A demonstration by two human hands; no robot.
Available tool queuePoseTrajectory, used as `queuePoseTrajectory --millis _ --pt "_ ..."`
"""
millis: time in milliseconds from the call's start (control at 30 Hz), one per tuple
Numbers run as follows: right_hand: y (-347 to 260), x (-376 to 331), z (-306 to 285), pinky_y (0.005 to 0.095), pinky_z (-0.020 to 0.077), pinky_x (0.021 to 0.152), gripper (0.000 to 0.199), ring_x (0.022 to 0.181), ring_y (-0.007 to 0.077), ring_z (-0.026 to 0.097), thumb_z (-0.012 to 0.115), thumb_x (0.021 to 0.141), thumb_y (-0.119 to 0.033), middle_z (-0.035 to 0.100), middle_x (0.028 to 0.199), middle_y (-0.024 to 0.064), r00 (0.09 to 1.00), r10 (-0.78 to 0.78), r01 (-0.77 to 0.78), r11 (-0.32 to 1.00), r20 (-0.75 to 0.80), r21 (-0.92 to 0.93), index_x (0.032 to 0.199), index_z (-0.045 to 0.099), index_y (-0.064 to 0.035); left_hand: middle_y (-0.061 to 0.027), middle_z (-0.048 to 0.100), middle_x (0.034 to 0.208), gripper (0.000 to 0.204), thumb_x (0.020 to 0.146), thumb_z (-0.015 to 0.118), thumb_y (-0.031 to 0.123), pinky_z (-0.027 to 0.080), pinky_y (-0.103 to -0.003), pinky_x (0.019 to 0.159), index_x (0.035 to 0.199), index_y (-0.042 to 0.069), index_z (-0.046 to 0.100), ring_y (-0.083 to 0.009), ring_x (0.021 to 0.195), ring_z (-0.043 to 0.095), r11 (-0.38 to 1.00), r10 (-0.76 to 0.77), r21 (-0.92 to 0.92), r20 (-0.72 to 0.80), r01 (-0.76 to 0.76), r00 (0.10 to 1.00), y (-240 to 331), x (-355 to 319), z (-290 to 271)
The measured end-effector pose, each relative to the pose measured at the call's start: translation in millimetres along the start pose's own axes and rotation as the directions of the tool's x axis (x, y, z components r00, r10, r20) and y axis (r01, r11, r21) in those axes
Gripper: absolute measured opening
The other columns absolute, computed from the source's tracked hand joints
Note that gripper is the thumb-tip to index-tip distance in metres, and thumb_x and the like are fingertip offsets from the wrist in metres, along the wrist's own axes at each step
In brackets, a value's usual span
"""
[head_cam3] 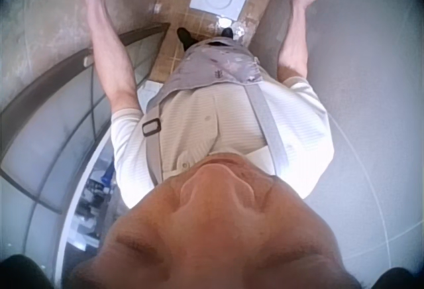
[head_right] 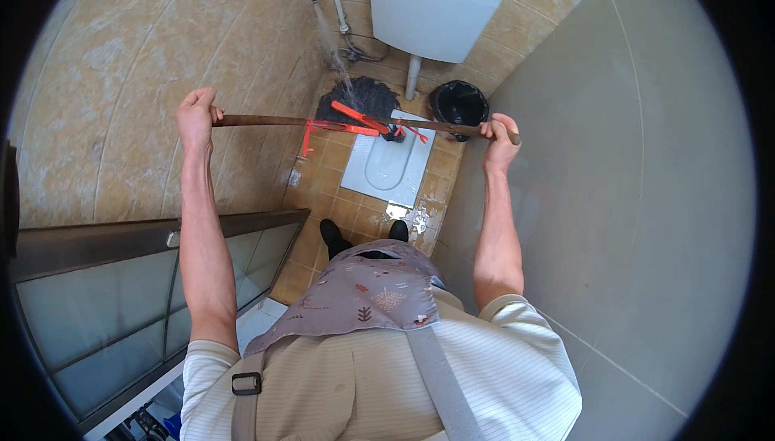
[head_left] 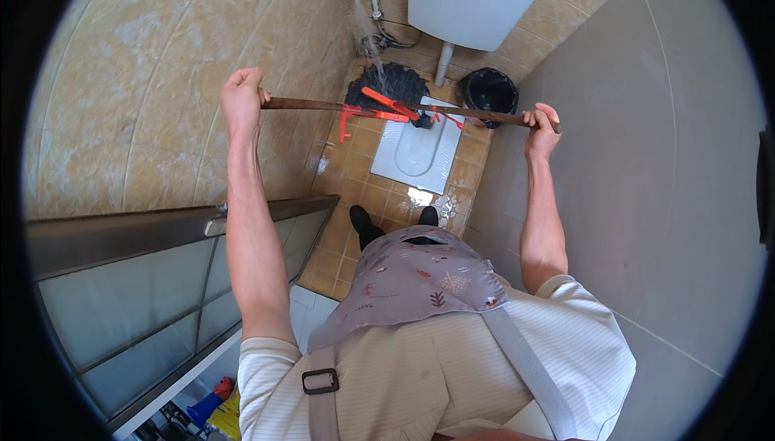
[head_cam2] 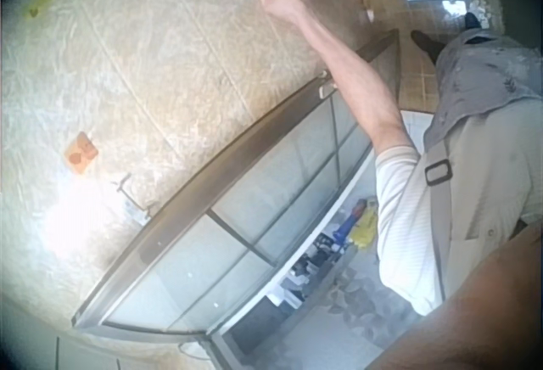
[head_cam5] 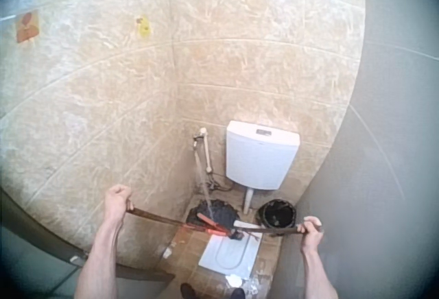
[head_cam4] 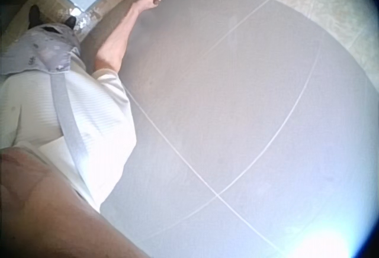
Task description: The person rinses a mop head under a running tap in a bathroom. They repeatedly squeeze the mop head using the handle's wringing mechanism to remove excess water. The person adjusts their grip and the mop's position under the stream multiple times throughout the process.
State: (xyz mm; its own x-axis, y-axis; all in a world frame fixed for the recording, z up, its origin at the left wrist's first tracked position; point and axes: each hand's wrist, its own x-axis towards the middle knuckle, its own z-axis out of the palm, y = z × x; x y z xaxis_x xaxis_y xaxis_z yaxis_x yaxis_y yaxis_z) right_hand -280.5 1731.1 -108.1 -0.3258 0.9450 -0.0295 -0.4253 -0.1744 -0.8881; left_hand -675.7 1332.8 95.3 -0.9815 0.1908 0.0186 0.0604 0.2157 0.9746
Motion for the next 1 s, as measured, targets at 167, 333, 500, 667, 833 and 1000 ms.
queuePoseTrajectory --millis 167,333,500,667,833,1000 --pt "0.4 -16.9 -35.5 0.0403 0.0512 0.085 0.012 0.065 0.0189 0.052 0.056 0.091 0.001 0.049 0.065 0.0035 0.999 0.029 -0.030 0.999 0.033 0.032 0.102 0.061 0.0035 -0.0040 0.059 0.062 0.013 0.092 0.068 0.010 0.046 -0.028 0.052 0.093 -0.004 0.068 -0.0115 0.049 0.053 1.000 0.015 -0.005 -0.006 -0.015 1.000 -2.6 2.7 -2.3" --pt "-2.0 -44.1 -67.4 0.0448 0.0500 0.096 0.015 0.072 0.0209 0.057 0.058 0.091 0.001 0.053 0.068 0.0048 0.997 0.052 -0.052 0.999 0.063 0.002 0.105 0.061 0.0027 -0.0040 0.059 0.062 0.013 0.092 0.067 0.009 0.045 -0.028 0.051 0.094 -0.003 0.067 -0.0116 0.049 0.053 1.000 0.003 0.001 0.001 -0.003 1.000 -5.3 6.5 -6.8" --pt "1.0 -59.6 -90.9 0.0463 0.0474 0.102 0.018 0.080 0.0226 0.059 0.058 0.090 0.004 0.056 0.073 0.0071 0.997 0.079 -0.079 0.995 0.013 0.054 0.107 0.061 0.0020 -0.0037 0.059 0.062 0.013 0.093 0.067 0.010 0.045 -0.028 0.051 0.093 -0.003 0.067 -0.0114 0.048 0.052 1.000 0.017 -0.026 0.013 -0.017 1.000 -7.5 11.1 -4.1" --pt "2.2 -72.8 -101.6 0.0460 0.0474 0.102 0.018 0.081 0.0231 0.059 0.058 0.090 0.004 0.058 0.075 0.0083 0.997 0.076 -0.074 0.995 -0.028 0.066 0.108 0.061 0.0019 -0.0032 0.058 0.061 0.014 0.093 0.067 0.011 0.045 -0.028 0.051 0.092 -0.003 0.067 -0.0111 0.048 0.052 1.000 0.026 -0.017 0.037 -0.025 0.999 -1.2 4.8 5.8" --pt "0.7 -75.5 -97.8 0.0429 0.0482 0.098 0.017 0.083 0.0234 0.060 0.057 0.091 0.003 0.058 0.076 0.0085 0.995 0.086 -0.083 0.995 -0.058 0.062 0.107 0.061 0.0023 -0.0031 0.058 0.060 0.015 0.093 0.067 0.012 0.045 -0.028 0.052 0.092 -0.003 0.068 -0.0110 0.048 0.053 0.999 0.043 -0.004 0.024 -0.043 0.999 -4.1 0.8 1.8" --pt "-1.1 -75.2 -83.7 0.0399 0.0484 0.095 0.016 0.081 0.0220 0.058 0.058 0.091 0.003 0.057 0.076 0.0077 0.995 0.092 -0.090 0.994 -0.033 0.057 0.106 0.061 0.0026 -0.0032 0.058 0.060 0.015 0.094 0.067 0.012 0.046 -0.028 0.052 0.091 -0.003 0.068 -0.0110 0.048 0.053 1.000 0.029 0.001 0.004 -0.029 1.000 -3.7 -8.5 -2.4"
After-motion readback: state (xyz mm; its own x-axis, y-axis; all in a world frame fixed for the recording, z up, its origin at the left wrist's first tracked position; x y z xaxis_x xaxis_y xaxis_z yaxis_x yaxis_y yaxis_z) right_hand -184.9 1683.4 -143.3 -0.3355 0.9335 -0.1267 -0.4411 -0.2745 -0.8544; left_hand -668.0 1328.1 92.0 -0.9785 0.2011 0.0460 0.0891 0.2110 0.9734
